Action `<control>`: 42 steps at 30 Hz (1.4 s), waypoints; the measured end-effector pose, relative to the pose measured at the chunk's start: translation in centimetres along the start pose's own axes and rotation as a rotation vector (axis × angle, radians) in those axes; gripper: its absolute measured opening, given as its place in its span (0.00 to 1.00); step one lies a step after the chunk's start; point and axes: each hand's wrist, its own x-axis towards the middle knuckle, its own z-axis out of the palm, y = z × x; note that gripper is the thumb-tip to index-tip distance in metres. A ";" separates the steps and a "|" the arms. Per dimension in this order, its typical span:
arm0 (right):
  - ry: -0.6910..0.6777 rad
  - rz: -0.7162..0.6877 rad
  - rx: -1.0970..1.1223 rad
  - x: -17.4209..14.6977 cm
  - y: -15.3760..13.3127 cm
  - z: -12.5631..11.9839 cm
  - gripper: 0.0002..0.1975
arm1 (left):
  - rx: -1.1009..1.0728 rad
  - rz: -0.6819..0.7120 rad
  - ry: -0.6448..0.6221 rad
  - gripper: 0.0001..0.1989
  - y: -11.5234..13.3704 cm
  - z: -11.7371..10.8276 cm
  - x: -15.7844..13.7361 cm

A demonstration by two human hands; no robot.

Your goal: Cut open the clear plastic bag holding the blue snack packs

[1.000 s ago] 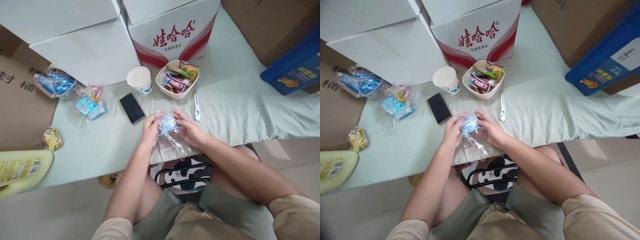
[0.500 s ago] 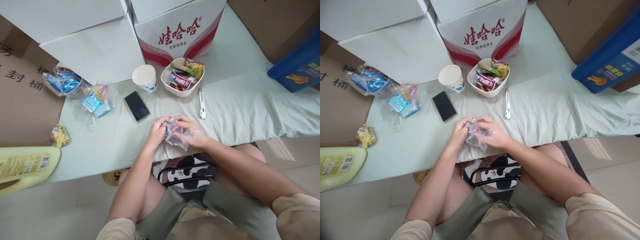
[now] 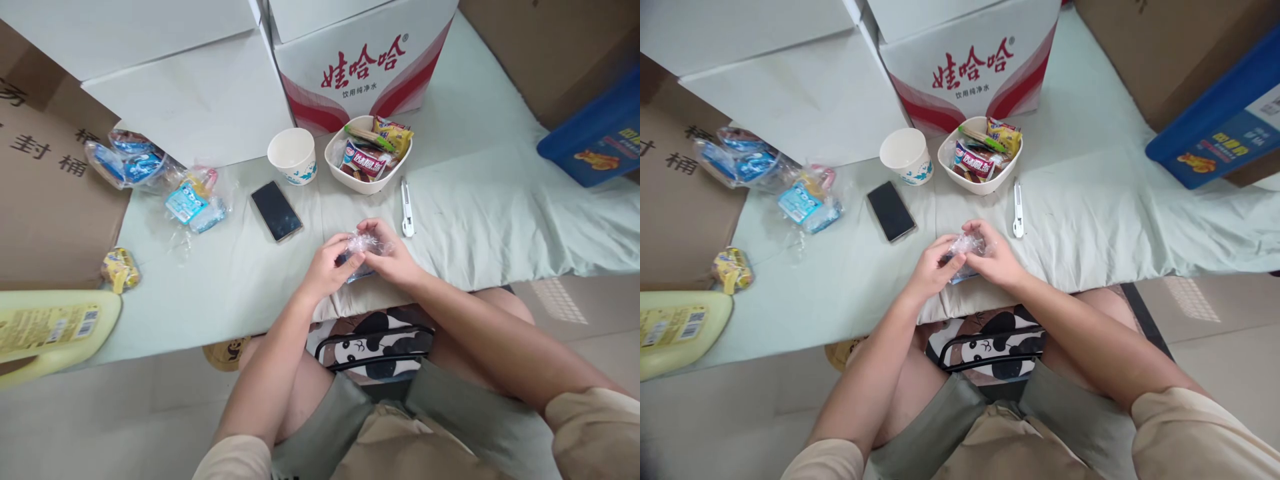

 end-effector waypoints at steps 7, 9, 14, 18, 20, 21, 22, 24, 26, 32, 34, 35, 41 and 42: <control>-0.005 0.028 -0.047 0.1 -0.7 -0.7 0.18 | -0.211 -0.113 0.092 0.19 -0.2 -0.8 -0.1; -0.012 0.046 -0.075 0.1 -0.5 -0.6 0.19 | -0.228 -0.167 0.046 0.18 0.0 -0.8 -0.3; -0.073 0.059 -0.113 0.3 -0.4 -0.4 0.13 | -0.254 -0.223 -0.010 0.16 0.6 -0.6 -0.4; -0.051 0.049 -0.129 0.2 -0.6 -0.3 0.12 | -0.244 -0.226 -0.018 0.14 0.8 -0.7 -0.3; -0.047 0.046 -0.139 0.2 -0.6 -0.3 0.12 | -0.238 -0.224 -0.007 0.14 0.8 -0.7 -0.3; -0.052 0.043 -0.142 0.2 -0.6 -0.3 0.12 | -0.238 -0.222 0.004 0.14 0.7 -0.6 -0.4; -0.061 0.041 -0.144 0.1 -0.6 -0.3 0.12 | -0.240 -0.221 0.015 0.15 0.6 -0.6 -0.4; -0.085 0.036 -0.156 0.1 -0.6 -0.3 0.12 | -0.253 -0.228 0.022 0.17 0.4 -0.5 -0.5; -0.096 0.027 -0.185 0.1 -0.6 -0.3 0.11 | -0.259 -0.240 0.011 0.18 0.2 -0.5 -0.5; -0.099 -0.013 -0.252 0.3 -0.6 -0.3 0.08 | -0.231 -0.215 -0.008 0.16 0.2 -0.6 -0.4; -0.097 -0.018 -0.262 0.3 -0.7 -0.3 0.07 | -0.227 -0.213 -0.017 0.16 0.3 -0.6 -0.4; -0.096 -0.019 -0.267 0.3 -0.7 -0.3 0.07 | -0.226 -0.216 -0.022 0.15 0.4 -0.6 -0.4; -0.109 -0.006 -0.302 0.2 -0.7 -0.4 0.05 | -0.203 -0.244 -0.041 0.14 0.5 -0.7 -0.5; -0.114 -0.008 -0.304 0.2 -0.7 -0.4 0.05 | -0.197 -0.245 -0.042 0.14 0.5 -0.7 -0.5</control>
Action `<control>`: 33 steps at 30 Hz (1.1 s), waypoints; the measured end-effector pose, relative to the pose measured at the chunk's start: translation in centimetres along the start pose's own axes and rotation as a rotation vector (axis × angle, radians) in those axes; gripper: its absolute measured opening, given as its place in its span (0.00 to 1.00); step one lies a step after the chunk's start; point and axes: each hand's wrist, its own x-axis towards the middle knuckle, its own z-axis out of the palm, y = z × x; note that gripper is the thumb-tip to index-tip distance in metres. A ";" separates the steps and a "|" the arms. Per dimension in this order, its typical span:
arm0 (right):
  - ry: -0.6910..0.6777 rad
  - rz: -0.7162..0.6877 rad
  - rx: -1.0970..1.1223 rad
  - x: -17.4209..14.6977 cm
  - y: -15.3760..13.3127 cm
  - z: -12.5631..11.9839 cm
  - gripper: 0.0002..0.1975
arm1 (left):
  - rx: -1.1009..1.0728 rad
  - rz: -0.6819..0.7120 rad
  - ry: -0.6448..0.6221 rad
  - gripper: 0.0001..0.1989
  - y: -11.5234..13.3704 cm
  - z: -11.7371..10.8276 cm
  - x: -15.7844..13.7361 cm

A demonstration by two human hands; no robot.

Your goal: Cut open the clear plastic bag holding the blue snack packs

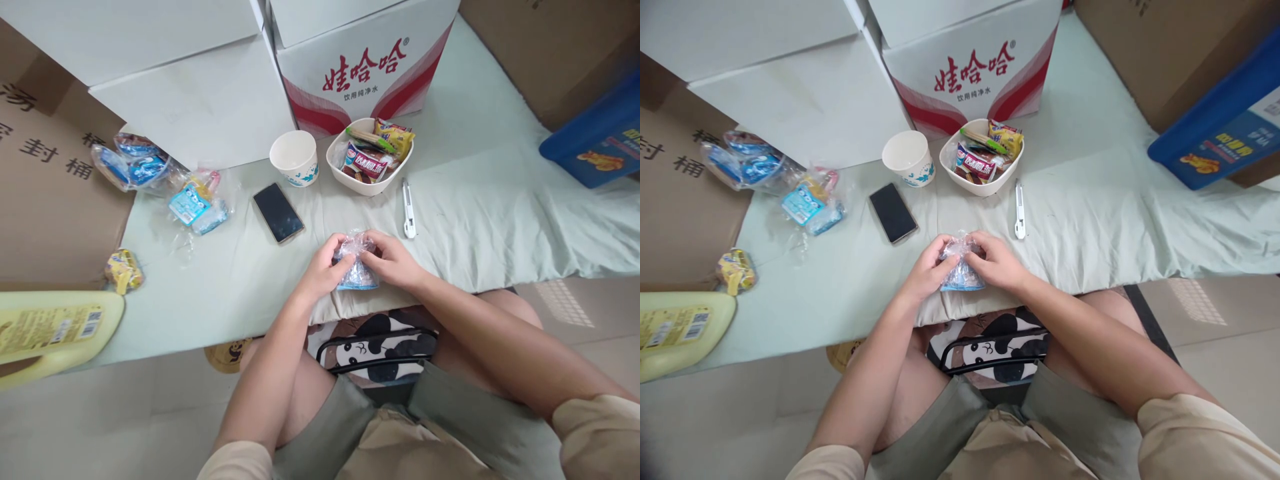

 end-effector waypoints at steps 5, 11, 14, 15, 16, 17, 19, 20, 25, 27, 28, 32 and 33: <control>-0.007 -0.008 -0.038 0.0 0.0 0.0 0.05 | 0.025 -0.003 -0.005 0.12 0.1 0.0 0.0; -0.021 -0.040 -0.103 0.0 0.0 0.0 0.04 | 0.027 -0.004 -0.020 0.11 0.1 0.0 -0.1; -0.029 -0.065 -0.116 0.0 0.0 0.1 0.04 | 0.037 -0.003 -0.025 0.10 0.0 0.0 -0.1; -0.033 -0.073 -0.120 0.0 0.0 0.1 0.04 | 0.044 -0.005 -0.023 0.10 0.0 0.0 -0.1; -0.036 -0.077 -0.124 0.0 0.0 0.1 0.04 | 0.050 -0.007 -0.022 0.10 0.0 0.0 -0.1; -0.038 -0.080 -0.127 0.0 0.0 0.1 0.05 | 0.055 -0.008 -0.021 0.10 0.0 0.0 -0.1; -0.037 -0.081 -0.132 0.0 0.0 0.1 0.05 | 0.059 -0.006 -0.023 0.10 0.0 0.0 -0.1; -0.036 -0.080 -0.134 0.0 0.0 0.1 0.05 | 0.059 -0.004 -0.025 0.10 0.0 0.0 -0.1; -0.033 -0.069 -0.138 0.0 0.0 0.0 0.03 | 0.055 -0.009 -0.022 0.10 0.0 0.0 -0.1; -0.025 -0.071 -0.122 0.0 0.1 0.1 0.04 | 0.055 -0.008 -0.013 0.10 0.0 0.0 -0.1; -0.016 -0.074 -0.110 0.0 0.2 0.1 0.04 | 0.054 -0.005 -0.005 0.11 0.0 0.1 -0.2; 0.032 -0.094 -0.073 -0.1 0.3 0.2 0.08 | 0.055 -0.010 0.053 0.12 -0.1 0.0 -0.1; 0.036 -0.102 -0.066 -0.2 0.2 0.1 0.09 | 0.052 -0.019 0.079 0.12 -0.1 0.0 -0.1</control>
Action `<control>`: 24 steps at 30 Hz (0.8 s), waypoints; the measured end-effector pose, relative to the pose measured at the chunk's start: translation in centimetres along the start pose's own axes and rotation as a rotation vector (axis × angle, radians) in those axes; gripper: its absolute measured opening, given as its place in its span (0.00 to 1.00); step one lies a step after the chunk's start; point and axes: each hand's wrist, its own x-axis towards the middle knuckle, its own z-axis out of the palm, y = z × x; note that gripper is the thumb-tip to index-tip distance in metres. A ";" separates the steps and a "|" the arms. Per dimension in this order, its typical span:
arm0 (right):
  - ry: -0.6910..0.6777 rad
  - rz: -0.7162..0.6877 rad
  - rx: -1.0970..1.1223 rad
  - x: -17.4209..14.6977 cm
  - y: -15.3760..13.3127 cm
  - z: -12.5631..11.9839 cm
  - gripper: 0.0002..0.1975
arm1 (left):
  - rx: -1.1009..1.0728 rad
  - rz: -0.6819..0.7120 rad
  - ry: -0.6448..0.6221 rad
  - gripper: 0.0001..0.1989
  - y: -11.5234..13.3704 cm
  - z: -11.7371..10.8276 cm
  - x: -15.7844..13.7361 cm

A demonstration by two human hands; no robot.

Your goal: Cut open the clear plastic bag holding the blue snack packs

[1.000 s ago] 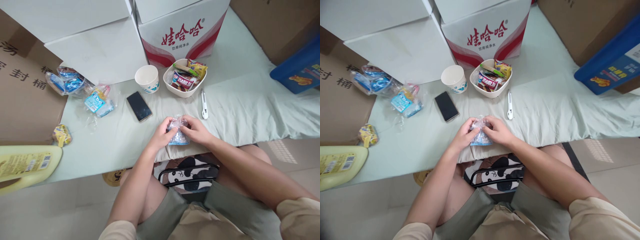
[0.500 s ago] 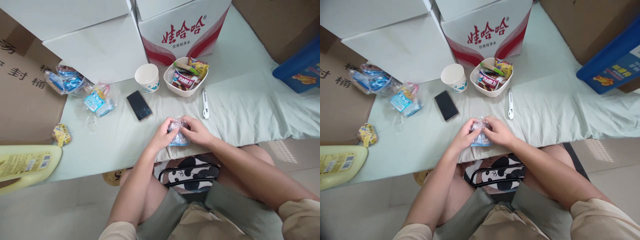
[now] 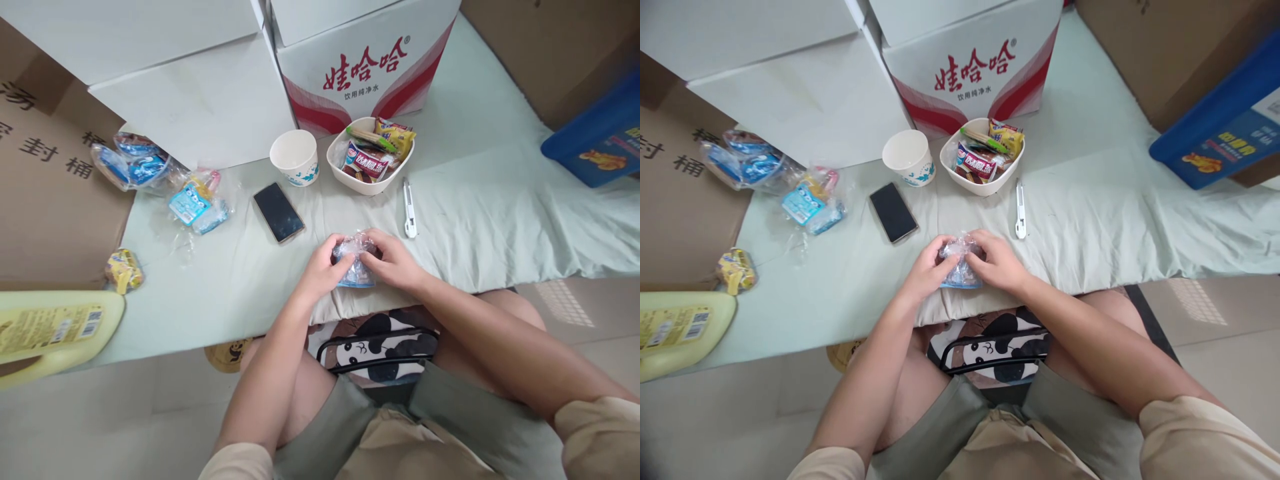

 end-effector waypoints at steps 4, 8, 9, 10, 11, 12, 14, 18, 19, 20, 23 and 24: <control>0.069 -0.047 -0.148 -0.7 -0.7 -1.3 0.13 | -0.045 -0.057 0.157 0.10 0.0 -0.6 0.2; 0.264 0.041 -0.649 -1.8 -0.4 -2.4 0.11 | -0.088 -0.074 0.238 0.10 -0.2 -1.3 0.2; 0.275 0.074 -0.737 -2.0 0.0 -2.4 0.12 | -0.092 -0.068 0.238 0.09 -0.2 -1.4 0.2; 0.261 0.103 -0.798 -2.2 0.4 -2.3 0.14 | -0.094 -0.062 0.235 0.09 -0.3 -1.4 0.2; 0.228 0.127 -0.833 -2.3 1.0 -2.1 0.18 | -0.095 -0.059 0.232 0.09 -0.3 -1.4 0.3; 0.188 0.145 -0.851 -2.4 1.5 -1.9 0.21 | -0.095 -0.059 0.229 0.09 -0.3 -1.3 0.3; 0.123 0.162 -0.857 -2.4 2.3 -1.6 0.24 | -0.091 -0.066 0.222 0.09 -0.2 -1.2 0.4; 0.113 0.083 -0.819 -1.7 2.7 -1.9 0.18 | -0.083 -0.073 0.211 0.09 -0.2 -1.1 0.5; 0.113 0.051 -0.804 -1.4 2.6 -2.1 0.16 | -0.085 -0.070 0.213 0.09 -0.2 -1.1 0.5; 0.112 0.025 -0.791 -1.2 2.5 -2.2 0.16 | -0.088 -0.066 0.217 0.09 -0.2 -1.2 0.5; 0.101 0.036 -0.779 -1.0 1.9 -2.3 0.18 | -0.095 -0.060 0.243 0.08 -0.4 -1.3 0.5; 0.101 0.069 -0.782 -1.0 1.7 -2.3 0.21 | -0.098 -0.059 0.252 0.08 -0.5 -1.4 0.5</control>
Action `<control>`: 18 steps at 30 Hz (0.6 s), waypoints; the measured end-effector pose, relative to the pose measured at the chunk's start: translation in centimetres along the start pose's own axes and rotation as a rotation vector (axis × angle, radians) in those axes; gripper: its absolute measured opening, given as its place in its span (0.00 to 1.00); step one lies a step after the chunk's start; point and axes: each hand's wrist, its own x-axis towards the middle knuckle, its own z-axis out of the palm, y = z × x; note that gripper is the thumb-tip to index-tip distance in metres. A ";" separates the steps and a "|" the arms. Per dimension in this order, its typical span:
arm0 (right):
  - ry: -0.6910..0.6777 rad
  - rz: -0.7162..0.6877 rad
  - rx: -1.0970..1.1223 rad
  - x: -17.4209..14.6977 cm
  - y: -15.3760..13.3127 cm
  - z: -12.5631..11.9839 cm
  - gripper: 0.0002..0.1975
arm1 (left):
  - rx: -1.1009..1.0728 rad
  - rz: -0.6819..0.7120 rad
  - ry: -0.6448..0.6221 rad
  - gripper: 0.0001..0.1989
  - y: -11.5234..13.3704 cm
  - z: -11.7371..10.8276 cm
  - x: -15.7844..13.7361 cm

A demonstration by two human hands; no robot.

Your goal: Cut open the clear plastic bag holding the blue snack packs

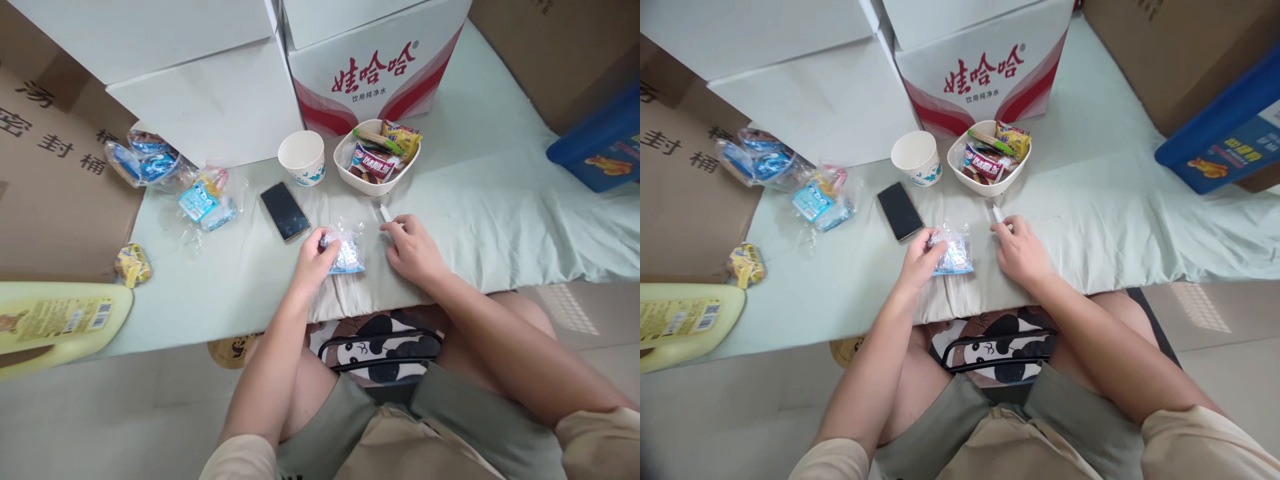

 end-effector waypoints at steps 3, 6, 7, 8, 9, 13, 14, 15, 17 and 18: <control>-0.061 0.081 -0.005 -0.3 -0.6 -0.3 0.27 | -0.015 -0.001 0.009 0.07 -0.1 -0.1 0.0; -0.092 0.110 0.021 -0.5 -0.9 -0.7 0.27 | -0.023 -0.005 0.008 0.06 -0.1 -0.1 0.0; -0.091 0.123 0.030 -0.5 -1.0 -0.9 0.27 | -0.021 -0.005 0.011 0.07 -0.1 -0.1 0.0; -0.091 0.140 0.039 -0.5 -1.0 -1.1 0.27 | -0.019 -0.005 0.015 0.07 -0.1 0.0 0.0; -0.097 0.156 0.053 -0.4 -1.1 -1.3 0.27 | -0.018 -0.006 0.022 0.07 -0.1 0.0 0.0; -0.145 0.138 0.202 -0.4 -1.7 -2.1 0.20 | -0.024 -0.008 0.052 0.08 -0.2 0.1 0.1; -0.147 0.125 0.252 -0.4 -1.9 -2.3 0.17 | -0.028 -0.008 0.055 0.08 -0.2 0.1 0.2; -0.148 0.116 0.296 -0.5 -2.1 -2.3 0.14 | -0.032 -0.006 0.058 0.08 -0.3 0.1 0.2; -0.154 0.103 0.362 -0.6 -2.4 -2.3 0.13 | -0.042 0.000 0.058 0.09 -0.5 0.2 0.2; -0.155 0.093 0.386 -0.6 -2.6 -2.3 0.13 | -0.048 0.003 0.056 0.09 -0.5 0.2 0.3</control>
